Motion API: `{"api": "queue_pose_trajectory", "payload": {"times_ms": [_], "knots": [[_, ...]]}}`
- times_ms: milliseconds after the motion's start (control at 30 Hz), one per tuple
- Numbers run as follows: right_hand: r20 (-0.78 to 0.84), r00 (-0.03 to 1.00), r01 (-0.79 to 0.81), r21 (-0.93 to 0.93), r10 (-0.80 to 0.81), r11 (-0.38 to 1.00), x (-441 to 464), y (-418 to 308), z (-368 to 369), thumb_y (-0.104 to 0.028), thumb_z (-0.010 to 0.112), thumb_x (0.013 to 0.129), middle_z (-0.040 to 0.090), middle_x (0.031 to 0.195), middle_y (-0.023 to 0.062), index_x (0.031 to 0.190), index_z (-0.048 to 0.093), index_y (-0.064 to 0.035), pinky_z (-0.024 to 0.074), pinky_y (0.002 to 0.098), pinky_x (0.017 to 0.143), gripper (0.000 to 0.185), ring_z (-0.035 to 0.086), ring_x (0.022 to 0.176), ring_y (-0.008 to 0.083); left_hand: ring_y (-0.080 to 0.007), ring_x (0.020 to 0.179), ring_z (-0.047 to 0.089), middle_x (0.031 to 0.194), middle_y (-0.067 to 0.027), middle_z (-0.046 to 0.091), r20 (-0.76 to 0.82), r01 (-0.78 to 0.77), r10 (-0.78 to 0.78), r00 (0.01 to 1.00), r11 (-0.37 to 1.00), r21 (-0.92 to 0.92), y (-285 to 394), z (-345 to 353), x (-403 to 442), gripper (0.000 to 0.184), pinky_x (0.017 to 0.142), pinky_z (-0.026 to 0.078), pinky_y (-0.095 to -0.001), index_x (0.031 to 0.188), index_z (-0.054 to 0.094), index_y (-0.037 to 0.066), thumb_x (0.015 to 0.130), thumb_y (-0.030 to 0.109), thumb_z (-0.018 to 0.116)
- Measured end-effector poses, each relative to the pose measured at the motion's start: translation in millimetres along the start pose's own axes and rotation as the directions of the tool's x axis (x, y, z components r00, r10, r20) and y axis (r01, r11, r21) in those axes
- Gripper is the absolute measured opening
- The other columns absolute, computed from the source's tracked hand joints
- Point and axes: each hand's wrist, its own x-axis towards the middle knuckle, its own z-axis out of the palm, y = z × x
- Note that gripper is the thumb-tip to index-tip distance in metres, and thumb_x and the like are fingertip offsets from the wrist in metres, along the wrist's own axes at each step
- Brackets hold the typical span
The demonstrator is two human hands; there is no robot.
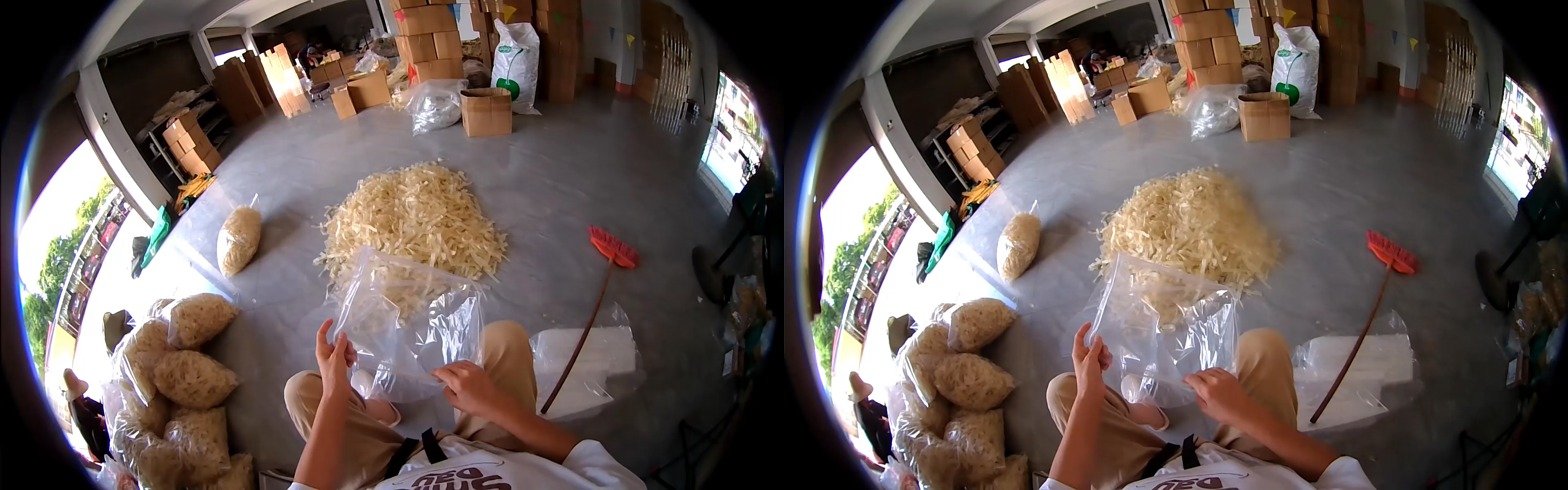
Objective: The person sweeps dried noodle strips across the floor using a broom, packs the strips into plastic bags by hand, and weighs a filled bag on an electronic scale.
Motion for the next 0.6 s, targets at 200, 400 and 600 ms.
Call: {"api": "queue_pose_trajectory", "payload": {"times_ms": [200, 400, 600], "knots": [[-0.024, 0.999, -0.038, -0.015, 0.037, 0.999, -7, 0, -4, -0.001, 0.059, 0.067, 0.063, 0.092, 0.0129, 0.100, 0.058, -0.0036, 0.0451, 0.0390, 0.081, 0.033, 0.060, 0.088, 0.0285, -0.0064, 0.048, 0.044, 0.060, 0.0005, 0.050, 0.027, -0.054, 0.054, 0.998, 0.998, 0.022, -8, -9, 4, 0.039, 0.043, 0.029, -0.0200, 0.124, 0.042, 0.006, 0.088, 0.014, 0.056], [-0.175, 0.985, -0.031, -0.166, 0.002, 0.986, -4, 1, -35, 0.003, 0.059, 0.063, 0.062, 0.084, 0.0106, 0.093, 0.060, -0.0048, 0.0454, 0.0394, 0.079, 0.031, 0.058, 0.083, 0.0283, -0.0042, 0.050, 0.044, 0.059, 0.0018, 0.049, 0.051, -0.082, 0.078, 0.996, 0.994, 0.067, -2, -2, -1, 0.038, 0.044, 0.033, -0.0192, 0.122, 0.044, 0.003, 0.088, 0.014, 0.056], [-0.334, 0.940, -0.021, -0.270, -0.074, 0.963, 4, 5, -80, 0.007, 0.057, 0.058, 0.057, 0.075, 0.0096, 0.085, 0.060, -0.0042, 0.0459, 0.0390, 0.073, 0.029, 0.057, 0.078, 0.0292, -0.0048, 0.051, 0.045, 0.059, 0.0017, 0.048, 0.180, -0.139, 0.117, 0.977, 0.983, 0.116, 25, 19, -12, 0.029, 0.046, 0.036, -0.0195, 0.115, 0.050, 0.001, 0.090, 0.016, 0.054]]}}
